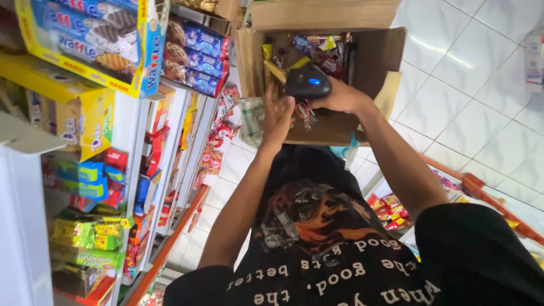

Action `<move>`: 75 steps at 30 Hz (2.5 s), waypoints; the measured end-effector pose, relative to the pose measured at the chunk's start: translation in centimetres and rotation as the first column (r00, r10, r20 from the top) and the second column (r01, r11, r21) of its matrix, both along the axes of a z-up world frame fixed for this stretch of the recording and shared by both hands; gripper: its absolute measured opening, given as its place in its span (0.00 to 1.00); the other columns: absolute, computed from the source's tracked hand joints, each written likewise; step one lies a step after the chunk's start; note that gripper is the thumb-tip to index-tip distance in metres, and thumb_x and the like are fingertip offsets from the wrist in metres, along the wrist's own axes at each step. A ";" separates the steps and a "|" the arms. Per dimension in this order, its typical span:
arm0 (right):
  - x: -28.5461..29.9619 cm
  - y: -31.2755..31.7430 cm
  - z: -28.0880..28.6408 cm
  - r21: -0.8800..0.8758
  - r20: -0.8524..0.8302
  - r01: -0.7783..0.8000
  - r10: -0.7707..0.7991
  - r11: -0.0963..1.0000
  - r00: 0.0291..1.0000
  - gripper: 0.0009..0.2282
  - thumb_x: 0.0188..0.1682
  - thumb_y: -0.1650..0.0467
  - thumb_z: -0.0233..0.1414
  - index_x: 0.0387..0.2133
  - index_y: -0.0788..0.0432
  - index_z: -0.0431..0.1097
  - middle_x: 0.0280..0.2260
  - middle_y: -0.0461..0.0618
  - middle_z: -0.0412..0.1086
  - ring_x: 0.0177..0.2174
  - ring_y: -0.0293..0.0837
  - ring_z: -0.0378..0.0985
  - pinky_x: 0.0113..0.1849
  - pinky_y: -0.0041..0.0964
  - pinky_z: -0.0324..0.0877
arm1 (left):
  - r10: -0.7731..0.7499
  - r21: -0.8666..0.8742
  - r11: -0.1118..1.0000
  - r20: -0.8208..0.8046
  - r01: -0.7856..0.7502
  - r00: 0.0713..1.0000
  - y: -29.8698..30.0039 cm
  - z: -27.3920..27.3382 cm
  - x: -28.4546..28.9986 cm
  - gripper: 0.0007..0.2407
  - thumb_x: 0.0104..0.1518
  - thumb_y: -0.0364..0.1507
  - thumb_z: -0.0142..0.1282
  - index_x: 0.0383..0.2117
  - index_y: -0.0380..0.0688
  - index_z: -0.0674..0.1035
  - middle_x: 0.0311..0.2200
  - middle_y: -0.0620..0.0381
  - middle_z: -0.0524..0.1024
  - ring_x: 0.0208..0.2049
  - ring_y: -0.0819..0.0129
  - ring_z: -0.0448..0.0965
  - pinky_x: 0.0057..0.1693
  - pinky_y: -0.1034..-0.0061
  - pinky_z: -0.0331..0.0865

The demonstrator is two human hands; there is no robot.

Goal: The person uses a handheld barcode scanner to scan various snack items, including chocolate bars and yellow packaged snacks, taken from a cardboard box. After scanning, the items are placed onto the store shelves.

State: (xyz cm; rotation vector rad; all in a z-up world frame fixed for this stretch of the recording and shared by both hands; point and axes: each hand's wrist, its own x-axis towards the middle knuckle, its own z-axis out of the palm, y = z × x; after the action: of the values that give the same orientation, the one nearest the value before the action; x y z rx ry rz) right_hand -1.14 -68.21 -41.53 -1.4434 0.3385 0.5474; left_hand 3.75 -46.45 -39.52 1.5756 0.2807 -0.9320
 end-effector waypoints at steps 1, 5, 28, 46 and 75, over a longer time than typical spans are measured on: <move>-0.1 0.8 0.8 0.073 -0.002 0.052 -0.052 0.996 0.999 0.23 0.39 0.74 0.63 0.50 0.61 0.70 0.42 0.53 0.76 0.43 0.44 0.75 0.49 0.39 0.70 | -0.022 -0.109 0.994 -0.007 0.021 1.000 0.4 -0.2 -0.1 0.29 0.60 0.34 0.59 0.66 0.53 0.56 0.43 0.57 0.78 0.40 0.71 0.77 0.40 0.76 0.73; -0.7 0.4 2.3 0.320 -0.084 0.107 -0.085 0.941 0.993 0.19 0.43 0.74 0.62 0.50 0.62 0.71 0.42 0.51 0.77 0.43 0.42 0.79 0.48 0.38 0.73 | -0.136 -0.320 0.930 0.162 0.183 0.977 0.7 -0.7 -0.1 0.22 0.64 0.33 0.61 0.60 0.42 0.66 0.45 0.57 0.78 0.46 0.71 0.79 0.49 0.74 0.75; 8.4 8.8 -24.4 -0.280 -0.383 0.631 -0.687 0.723 0.618 0.16 0.40 0.69 0.61 0.41 0.64 0.76 0.36 0.55 0.77 0.34 0.49 0.80 0.35 0.45 0.75 | -0.484 0.484 0.857 0.640 0.176 0.596 5.3 -1.5 6.4 0.10 0.64 0.31 0.56 0.39 0.33 0.79 0.49 0.32 0.72 0.49 0.40 0.73 0.52 0.59 0.70; 10.7 13.8 -25.0 -0.219 -0.176 0.671 -0.705 0.708 0.687 0.24 0.34 0.64 0.67 0.45 0.63 0.76 0.41 0.55 0.79 0.40 0.48 0.82 0.43 0.42 0.76 | -0.491 0.465 0.865 0.708 0.189 0.507 4.1 -2.7 6.7 0.10 0.62 0.33 0.57 0.41 0.39 0.80 0.47 0.39 0.72 0.47 0.41 0.72 0.51 0.54 0.68; -5.5 6.3 7.0 0.465 0.068 0.663 -0.771 0.586 0.634 0.22 0.42 0.80 0.57 0.53 0.61 0.69 0.49 0.49 0.75 0.51 0.43 0.77 0.50 0.44 0.74 | -0.192 0.014 0.971 0.636 0.237 0.748 5.6 3.4 2.9 0.14 0.70 0.33 0.46 0.57 0.40 0.67 0.46 0.47 0.77 0.44 0.59 0.80 0.51 0.69 0.73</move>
State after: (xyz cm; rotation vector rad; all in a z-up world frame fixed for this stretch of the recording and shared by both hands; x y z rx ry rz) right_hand -6.67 -61.95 -34.56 -0.8345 0.5333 -0.2604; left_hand 6.68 -40.88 -36.14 1.7867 -0.4218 -0.5152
